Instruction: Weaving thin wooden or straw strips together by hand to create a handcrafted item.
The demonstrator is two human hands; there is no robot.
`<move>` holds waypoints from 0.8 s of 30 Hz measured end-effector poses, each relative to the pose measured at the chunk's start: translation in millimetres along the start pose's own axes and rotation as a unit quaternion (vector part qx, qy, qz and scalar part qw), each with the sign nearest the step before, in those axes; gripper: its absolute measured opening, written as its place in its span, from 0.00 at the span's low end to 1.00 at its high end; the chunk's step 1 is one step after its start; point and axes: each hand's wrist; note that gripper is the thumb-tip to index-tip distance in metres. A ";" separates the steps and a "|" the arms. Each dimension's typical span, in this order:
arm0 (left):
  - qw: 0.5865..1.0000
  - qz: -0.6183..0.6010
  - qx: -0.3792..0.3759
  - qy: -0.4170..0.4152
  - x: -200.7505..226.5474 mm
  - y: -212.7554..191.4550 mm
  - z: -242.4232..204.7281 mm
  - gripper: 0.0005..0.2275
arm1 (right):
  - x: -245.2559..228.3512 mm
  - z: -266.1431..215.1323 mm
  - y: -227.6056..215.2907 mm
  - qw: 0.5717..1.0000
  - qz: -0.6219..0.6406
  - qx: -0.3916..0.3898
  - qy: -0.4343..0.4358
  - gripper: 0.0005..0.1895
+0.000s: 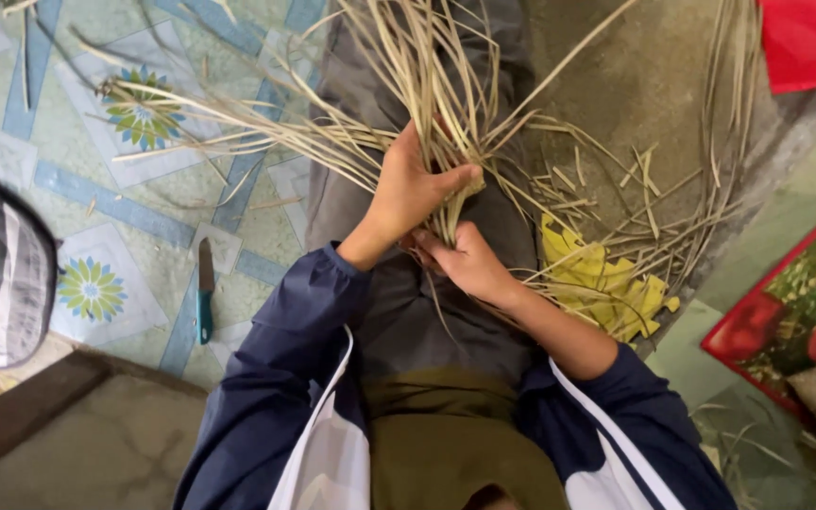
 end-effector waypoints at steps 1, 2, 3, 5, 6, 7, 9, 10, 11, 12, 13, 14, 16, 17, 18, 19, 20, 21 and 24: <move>1.000 0.011 -0.001 -0.009 -0.6 2.2 1.0 0.23 | -6.8 -2.1 0.8 1.000 0.009 -0.008 -0.018 0.19; 1.000 0.023 -0.003 -0.017 -1.3 4.3 2.0 0.23 | -13.6 -4.1 1.5 0.999 0.017 -0.016 -0.036 0.20; 1.000 0.022 -0.008 -0.018 1.3 7.0 5.1 0.23 | -13.4 -5.0 1.8 0.999 0.021 -0.012 -0.035 0.20; 0.999 0.009 -0.026 -0.030 6.6 11.8 11.2 0.22 | -13.3 -6.4 2.8 0.997 0.040 -0.019 -0.061 0.20; 0.999 0.008 -0.030 -0.030 3.5 14.7 12.1 0.22 | -8.5 -6.4 2.3 0.997 0.042 -0.016 -0.061 0.20; 0.998 0.008 -0.053 -0.036 0.4 17.0 12.9 0.23 | -3.8 -6.0 2.2 0.996 0.047 -0.016 -0.071 0.19; 0.996 0.007 -0.077 -0.042 -2.3 20.5 15.2 0.24 | 3.3 -4.3 1.0 0.995 0.053 -0.015 -0.081 0.18; 0.995 0.006 -0.094 -0.039 -1.9 22.0 16.5 0.21 | 5.9 -3.1 -0.2 0.995 0.067 -0.015 -0.078 0.17; 0.993 0.006 -0.111 -0.036 -1.6 23.6 17.8 0.19 | 8.6 -1.8 -1.7 0.994 0.081 -0.015 -0.074 0.16; 0.993 0.007 -0.113 -0.037 -1.0 24.2 18.8 0.19 | 10.0 -2.8 -3.4 0.994 0.082 -0.015 -0.073 0.16; 0.994 -0.003 -0.105 -0.029 -0.4 24.3 20.3 0.19 | 10.8 -3.1 -5.0 0.992 0.110 -0.017 -0.059 0.16; 0.995 -0.013 -0.097 -0.021 0.4 24.1 21.8 0.18 | 11.5 -3.5 -6.4 0.989 0.137 -0.020 -0.045 0.17; 0.995 -0.020 -0.088 -0.032 -14.7 24.1 17.0 0.19 | 4.5 -9.2 -12.2 0.991 0.129 -0.020 -0.031 0.18; 0.996 -0.028 -0.077 -0.043 -22.4 24.6 13.7 0.19 | 1.6 -12.8 -15.3 0.992 0.121 -0.022 -0.015 0.19; 0.996 -0.029 -0.077 -0.044 -26.2 24.0 12.0 0.19 | 1.8 -16.6 -24.8 0.992 0.121 -0.021 -0.014 0.19; 0.996 -0.036 -0.073 -0.042 -29.9 22.9 10.3 0.18 | 1.6 -20.2 -34.0 0.996 0.080 -0.034 0.003 0.16; 0.996 -0.043 -0.069 -0.039 -33.6 21.6 8.7 0.18 | 1.4 -23.8 -43.0 0.998 0.039 -0.046 0.020 0.13; 0.996 -0.044 -0.069 -0.039 -36.0 21.7 7.2 0.18 | 3.7 -29.1 -59.3 0.998 0.039 -0.046 0.020 0.13; 0.994 -0.054 -0.078 -0.056 -39.1 21.7 4.9 0.18 | 10.7 -38.2 -110.8 0.989 -0.094 -0.091 0.068 0.08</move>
Point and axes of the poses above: each hand's wrist, its own z-axis towards the middle knuckle, its own y-axis out of the palm, x = y × z, and after that the axes turned 13 degrees about y, right-handed
